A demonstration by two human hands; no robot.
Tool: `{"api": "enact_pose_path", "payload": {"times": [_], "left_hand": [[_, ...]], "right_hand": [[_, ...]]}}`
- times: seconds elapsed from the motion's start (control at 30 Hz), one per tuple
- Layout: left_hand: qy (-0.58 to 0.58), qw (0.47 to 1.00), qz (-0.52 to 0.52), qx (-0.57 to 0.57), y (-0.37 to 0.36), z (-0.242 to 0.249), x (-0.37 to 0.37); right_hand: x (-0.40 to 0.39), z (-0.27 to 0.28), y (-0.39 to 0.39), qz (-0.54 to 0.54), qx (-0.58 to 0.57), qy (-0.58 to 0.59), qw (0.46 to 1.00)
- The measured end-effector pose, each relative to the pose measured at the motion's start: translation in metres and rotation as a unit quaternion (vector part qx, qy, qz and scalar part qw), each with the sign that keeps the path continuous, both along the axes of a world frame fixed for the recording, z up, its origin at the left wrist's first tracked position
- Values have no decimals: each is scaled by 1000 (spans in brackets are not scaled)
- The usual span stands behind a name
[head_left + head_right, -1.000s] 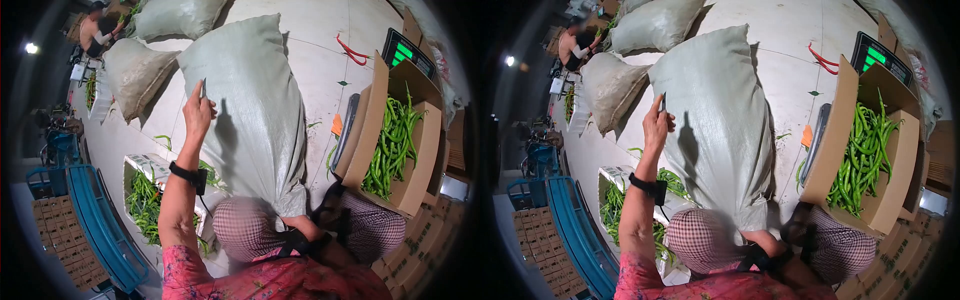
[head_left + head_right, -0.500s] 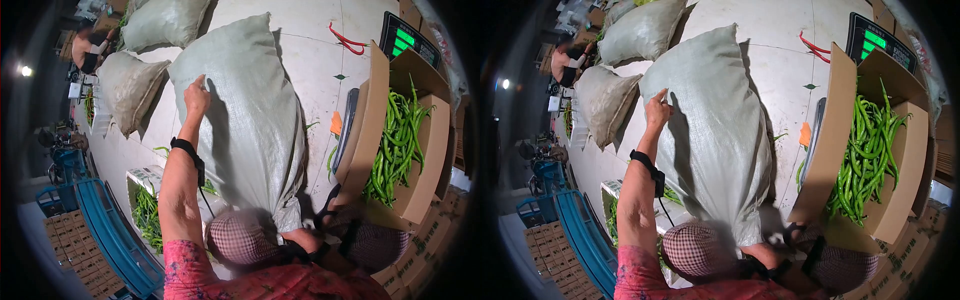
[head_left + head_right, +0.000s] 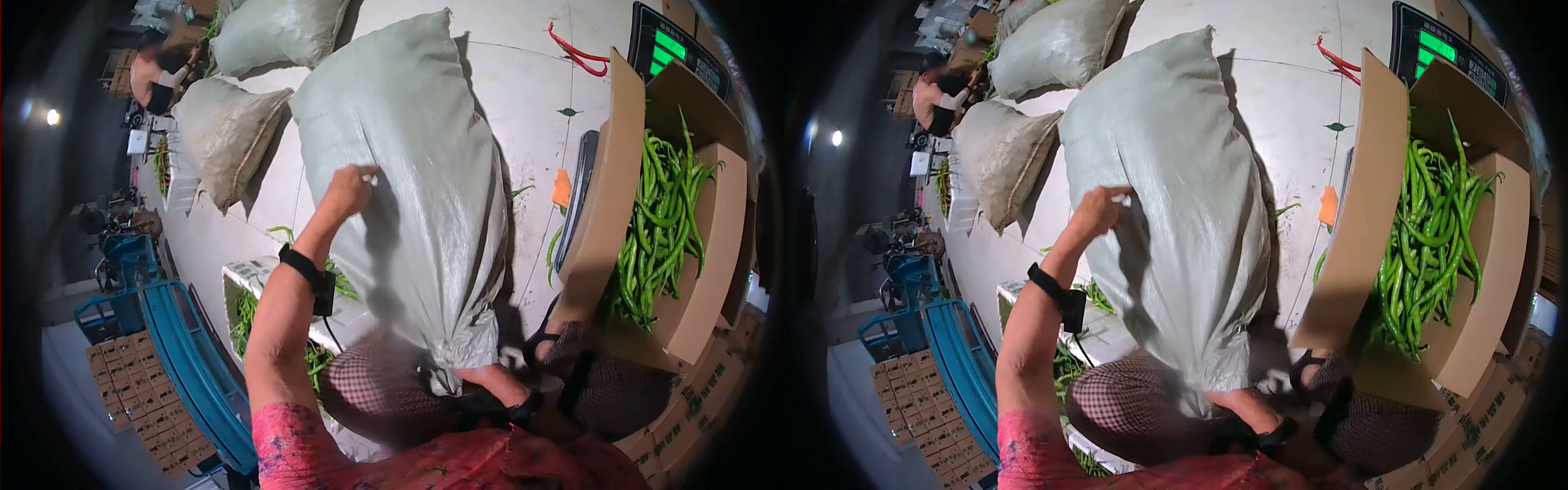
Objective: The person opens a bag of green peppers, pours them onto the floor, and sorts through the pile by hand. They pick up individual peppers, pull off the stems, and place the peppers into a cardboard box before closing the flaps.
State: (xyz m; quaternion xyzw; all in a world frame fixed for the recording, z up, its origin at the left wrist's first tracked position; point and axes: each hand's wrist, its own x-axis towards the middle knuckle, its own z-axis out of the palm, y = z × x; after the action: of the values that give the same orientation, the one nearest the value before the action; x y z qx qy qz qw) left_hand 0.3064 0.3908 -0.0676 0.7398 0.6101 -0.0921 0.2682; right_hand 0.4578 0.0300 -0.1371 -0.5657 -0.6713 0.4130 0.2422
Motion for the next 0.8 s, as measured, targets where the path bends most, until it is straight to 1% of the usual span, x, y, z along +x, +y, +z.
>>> {"api": "enact_pose_path", "payload": {"times": [0.03, 0.07, 0.1, 0.17, 0.2, 0.23, 0.27, 0.3, 0.33, 0.37, 0.4, 0.43, 0.47, 0.5, 0.53, 0.57, 0.6, 0.63, 0.67, 0.7, 0.73, 0.77, 0.8], "left_hand": [[11, 999, 8, -50, -22, 9, -2], [-7, 997, -6, -78, -42, 2, -11], [-30, 996, -42, -73, -65, 0, -12], [31, 995, -55, -74, -90, 4, -3], [31, 995, -53, -73, -99, 5, -2], [-13, 992, 19, -121, -107, 7, -2], [-56, 980, 90, -168, -117, 10, -3], [-54, 981, 89, -166, -131, 9, -4], [-46, 983, 71, -164, -147, 9, -3], [-37, 985, 53, -162, -159, 14, 2], [-15, 982, 36, -186, -168, 24, 10], [-13, 982, 34, -185, -174, 24, 11], [0, 980, 21, -195, -179, 22, 11], [11, 978, 9, -206, -183, 20, 12], [-12, 971, 54, -234, -181, 19, 10], [-20, 968, 77, -239, -181, 16, 10], [-27, 973, 74, -217, -181, 15, 12], [-34, 978, 73, -194, -183, 14, 12], [-38, 977, 76, -195, -189, 14, 13], [-18, 980, 64, -185, -197, 15, 14], [3, 984, 50, -171, -202, 17, 17], [4, 984, 53, -167, -209, 10, 11], [0, 991, -59, -123, -221, -5, -5]], "right_hand": [[-3, -2, -4, -10, 5, 0, 1000], [-7, -4, -8, -19, 15, 1, 1000], [-9, -5, -11, -33, 30, 3, 999], [-13, -7, -17, -55, 48, 0, 997], [-12, -3, -15, -61, 52, -1, 997], [-5, 4, -16, -20, -85, 23, 996], [-3, 2, -20, -3, -58, 8, 998], [-1, -5, -25, 13, -31, -9, 999], [-11, -26, -36, -50, 140, -13, 989], [-11, -23, -41, -53, 142, -12, 988], [-11, -21, -44, -79, 190, -45, 978], [-11, -21, -47, -105, 236, -78, 963], [-4, -24, -53, -5, 69, 33, 997], [0, -14, -54, -6, 67, 33, 997], [7, -1, -56, 23, -52, 78, 995], [18, 17, -53, 52, -169, 120, 977], [29, 37, -44, 120, -244, 70, 960], [30, 37, -42, 123, -244, 67, 959], [30, 38, -43, 118, -214, 56, 968], [31, 40, -48, 114, -184, 46, 975], [28, 27, -56, 112, -198, 8, 974], [29, 37, -58, 114, -194, 8, 974], [30, 54, -60, 48, -182, 106, 977]]}}
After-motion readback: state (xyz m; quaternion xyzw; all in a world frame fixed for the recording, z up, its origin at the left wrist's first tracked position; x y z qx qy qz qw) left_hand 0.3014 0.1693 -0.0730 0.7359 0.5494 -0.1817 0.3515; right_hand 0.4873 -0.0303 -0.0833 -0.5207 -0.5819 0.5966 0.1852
